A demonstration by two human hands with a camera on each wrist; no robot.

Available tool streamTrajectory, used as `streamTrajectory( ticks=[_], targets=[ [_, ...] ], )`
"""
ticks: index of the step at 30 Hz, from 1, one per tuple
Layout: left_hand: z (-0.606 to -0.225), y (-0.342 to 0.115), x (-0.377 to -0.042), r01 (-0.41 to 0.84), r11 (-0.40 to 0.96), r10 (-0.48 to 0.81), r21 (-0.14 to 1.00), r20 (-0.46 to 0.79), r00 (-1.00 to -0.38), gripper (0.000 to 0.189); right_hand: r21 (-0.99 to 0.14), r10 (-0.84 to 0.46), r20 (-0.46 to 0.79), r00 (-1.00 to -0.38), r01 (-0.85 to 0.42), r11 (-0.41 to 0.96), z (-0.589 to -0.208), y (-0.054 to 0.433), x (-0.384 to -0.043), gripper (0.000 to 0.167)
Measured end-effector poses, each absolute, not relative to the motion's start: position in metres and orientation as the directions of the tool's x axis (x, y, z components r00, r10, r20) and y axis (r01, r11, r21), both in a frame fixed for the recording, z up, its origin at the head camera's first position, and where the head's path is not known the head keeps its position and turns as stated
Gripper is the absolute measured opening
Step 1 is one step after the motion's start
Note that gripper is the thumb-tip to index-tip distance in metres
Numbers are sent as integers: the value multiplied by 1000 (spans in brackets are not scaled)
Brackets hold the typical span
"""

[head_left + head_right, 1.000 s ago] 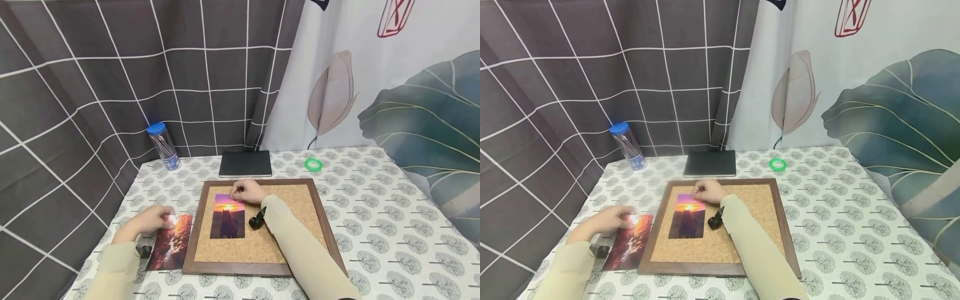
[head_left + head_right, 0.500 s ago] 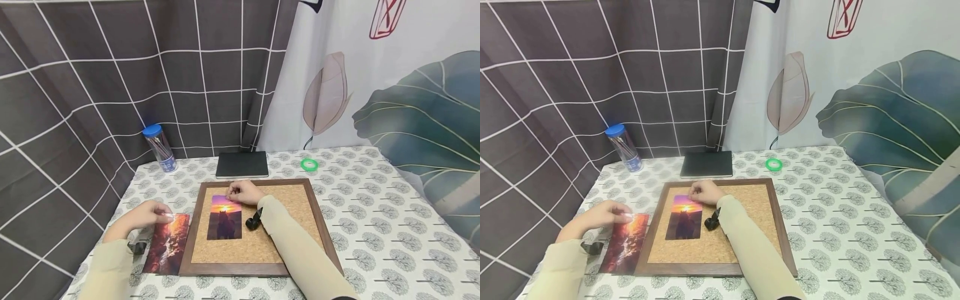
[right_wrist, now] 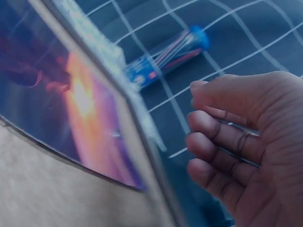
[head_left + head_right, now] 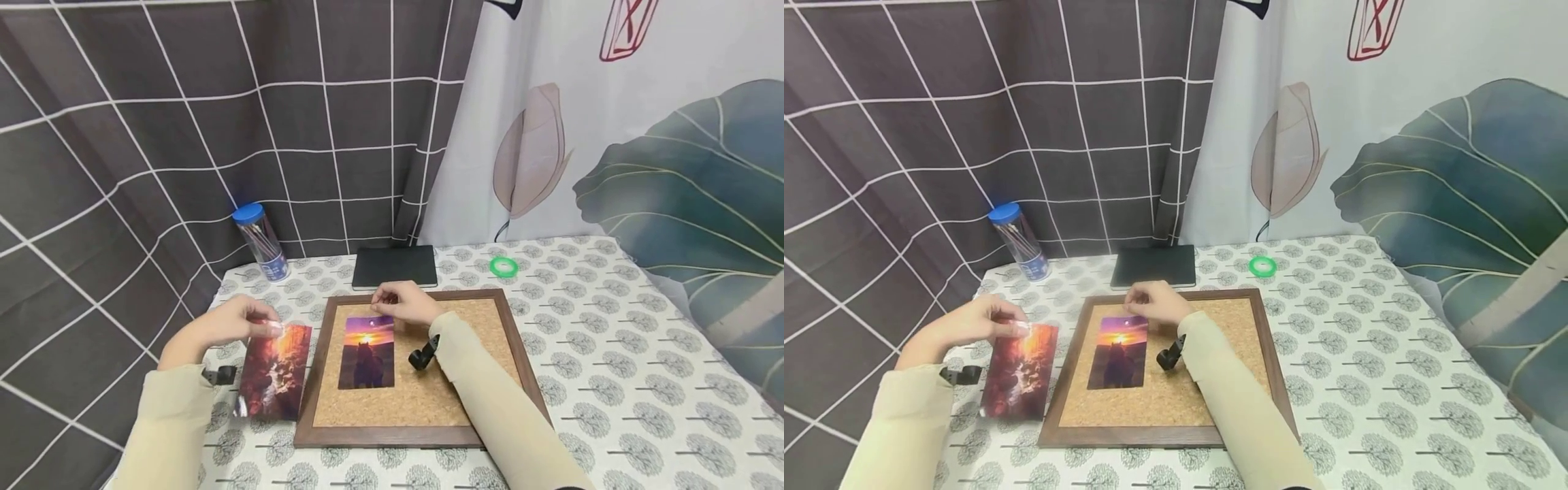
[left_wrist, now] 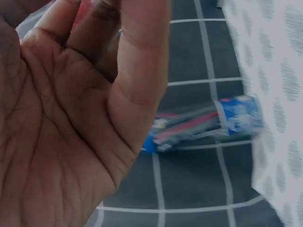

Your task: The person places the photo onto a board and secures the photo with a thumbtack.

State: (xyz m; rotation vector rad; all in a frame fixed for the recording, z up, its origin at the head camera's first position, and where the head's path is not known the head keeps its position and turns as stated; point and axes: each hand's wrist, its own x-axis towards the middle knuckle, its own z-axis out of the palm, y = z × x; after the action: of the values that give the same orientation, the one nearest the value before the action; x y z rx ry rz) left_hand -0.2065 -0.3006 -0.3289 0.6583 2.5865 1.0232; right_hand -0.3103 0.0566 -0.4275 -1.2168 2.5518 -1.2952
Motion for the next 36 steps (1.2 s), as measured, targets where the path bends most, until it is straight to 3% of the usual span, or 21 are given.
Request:
streamTrajectory(
  ticks=[5,8,15,21,29,36],
  targets=[
    [-307,-276,-221,352,660,525,664,-73,-848,7,-670,-634,332,-699,-647,363,-405,85,-306,12],
    [-305,-253,-232,439,664,542,606,15,-840,8,-678,-612,326,-721,-629,380,-397,113,-305,20],
    [-319,-196,-257,513,609,490,605,221,-843,12,-682,-470,298,-831,-530,504,-396,204,-295,26],
    [-338,-155,-270,441,562,460,699,179,-870,14,-690,-291,228,-929,-365,625,-402,287,-279,37],
    [-361,-114,-280,382,453,492,805,132,-861,20,-727,-148,122,-981,-190,660,-443,352,-277,38],
    [-388,-82,-284,427,594,517,682,84,-852,26,-664,-240,170,-956,-291,689,-476,349,-288,34]
  ],
)
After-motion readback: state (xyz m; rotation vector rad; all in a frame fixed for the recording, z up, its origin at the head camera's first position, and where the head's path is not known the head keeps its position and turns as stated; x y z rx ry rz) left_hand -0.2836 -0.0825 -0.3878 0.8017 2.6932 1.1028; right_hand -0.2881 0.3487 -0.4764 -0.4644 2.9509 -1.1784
